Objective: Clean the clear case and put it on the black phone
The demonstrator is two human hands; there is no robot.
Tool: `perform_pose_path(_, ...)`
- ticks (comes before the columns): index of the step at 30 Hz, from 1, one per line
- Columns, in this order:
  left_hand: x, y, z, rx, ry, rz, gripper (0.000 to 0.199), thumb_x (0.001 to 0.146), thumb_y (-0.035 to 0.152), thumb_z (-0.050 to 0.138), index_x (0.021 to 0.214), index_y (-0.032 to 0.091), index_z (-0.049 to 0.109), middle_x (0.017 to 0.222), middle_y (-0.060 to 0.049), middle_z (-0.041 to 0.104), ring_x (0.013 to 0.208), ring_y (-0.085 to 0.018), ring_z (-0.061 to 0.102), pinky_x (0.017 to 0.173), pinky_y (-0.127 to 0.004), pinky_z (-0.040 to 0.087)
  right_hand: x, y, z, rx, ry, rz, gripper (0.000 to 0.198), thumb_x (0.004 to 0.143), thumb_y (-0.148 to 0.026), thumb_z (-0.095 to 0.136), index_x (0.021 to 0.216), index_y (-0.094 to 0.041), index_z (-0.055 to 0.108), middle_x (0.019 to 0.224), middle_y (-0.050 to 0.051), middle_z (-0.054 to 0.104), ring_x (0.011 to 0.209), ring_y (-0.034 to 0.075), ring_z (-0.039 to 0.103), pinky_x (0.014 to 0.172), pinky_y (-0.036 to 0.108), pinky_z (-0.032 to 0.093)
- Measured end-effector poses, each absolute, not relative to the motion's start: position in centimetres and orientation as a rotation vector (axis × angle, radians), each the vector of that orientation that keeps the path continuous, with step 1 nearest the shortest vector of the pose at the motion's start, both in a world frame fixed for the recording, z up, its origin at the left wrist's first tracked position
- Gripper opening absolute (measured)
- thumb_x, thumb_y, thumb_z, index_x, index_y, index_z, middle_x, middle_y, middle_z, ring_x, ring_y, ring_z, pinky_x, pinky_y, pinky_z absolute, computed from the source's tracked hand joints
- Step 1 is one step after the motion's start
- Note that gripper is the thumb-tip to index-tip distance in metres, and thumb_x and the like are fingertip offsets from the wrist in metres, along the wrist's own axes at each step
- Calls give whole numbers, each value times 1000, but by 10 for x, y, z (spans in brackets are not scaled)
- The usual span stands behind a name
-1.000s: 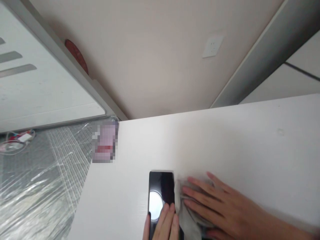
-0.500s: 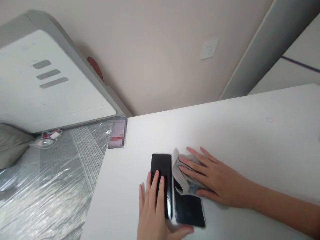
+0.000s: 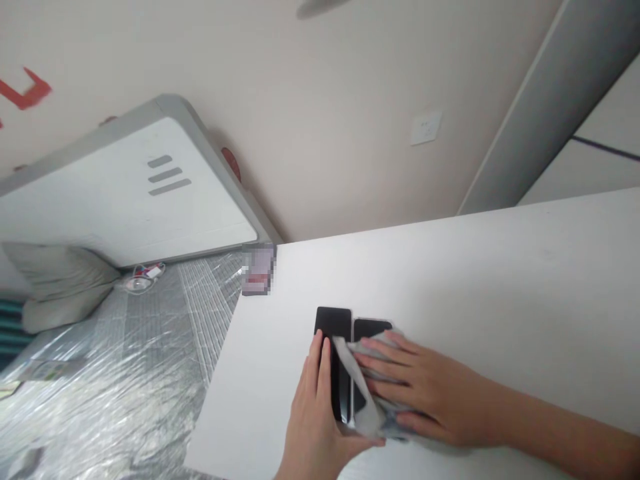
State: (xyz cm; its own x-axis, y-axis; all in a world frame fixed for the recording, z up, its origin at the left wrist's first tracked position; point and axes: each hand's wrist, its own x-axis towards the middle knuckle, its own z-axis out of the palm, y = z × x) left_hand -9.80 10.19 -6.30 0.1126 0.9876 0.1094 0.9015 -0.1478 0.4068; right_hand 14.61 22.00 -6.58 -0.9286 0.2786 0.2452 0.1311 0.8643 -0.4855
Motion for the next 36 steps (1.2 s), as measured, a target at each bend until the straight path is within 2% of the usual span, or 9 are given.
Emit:
perform_pose_path(4,-101,98,-70,2152,1813,531,150,61,37,98,167,19,-6,171,-32,22,153,-44,36,115,-54,51,142,205,-54,-247,-2726,762,61,102,-21,58,161,-26,41,156,4,54,147,22,48,130,42,25)
perform_pose_path(9,-100,85,-59,2046,1902,491,166,52,45,102,165,20,-17,171,-33,13,153,-48,28,110,-60,54,153,210,-50,-655,-2509,756,56,109,-29,42,164,-36,32,163,1,45,148,25,48,123,44,42)
perform_pose_path(14,-103,74,-61,1997,2007,527,164,57,46,100,163,22,-23,163,-27,43,148,-46,44,113,-72,48,117,236,-61,-683,-2614,497,59,111,-31,36,167,-34,18,169,3,36,154,29,38,126,57,37)
perform_pose_path(17,-105,72,-71,2015,2080,545,157,65,47,96,162,18,-24,158,-27,50,141,-42,55,111,-66,52,85,221,-64,-474,-2808,294,58,111,-41,41,165,-23,29,165,9,44,152,33,43,125,60,36)
perform_pose_path(20,-108,71,-82,2124,2066,518,151,69,51,89,162,10,-22,155,-27,54,137,-42,60,107,-63,56,71,193,-52,-199,-2934,226,65,107,-51,50,158,-13,42,161,10,50,145,29,51,124,50,39)
perform_pose_path(24,-105,71,-94,2219,2055,568,124,85,67,65,165,6,-7,150,-22,60,132,-37,65,102,-55,58,72,196,-41,-254,-3034,161,57,108,-44,50,157,-16,44,159,5,54,141,25,55,117,48,44)
perform_pose_path(28,-92,72,-106,2067,2302,926,81,105,53,33,165,3,12,131,-21,75,118,-30,74,110,-50,50,77,218,-45,-648,-2968,-5,55,109,-39,45,160,-17,39,162,11,50,144,31,50,114,58,41)
perform_pose_path(33,-97,69,-109,2146,2258,871,63,106,26,38,164,8,22,129,-15,77,119,-23,74,120,-42,43,71,197,-36,-297,-3090,217,54,105,-45,53,151,-17,53,156,3,58,142,22,52,113,40,44)
perform_pose_path(36,-105,68,-105,2222,2202,788,66,105,28,42,164,7,20,134,-16,75,122,-24,72,116,-42,47,72,200,-38,-416,-3051,253,72,101,-63,55,155,-17,48,161,7,52,145,24,49,121,44,39)
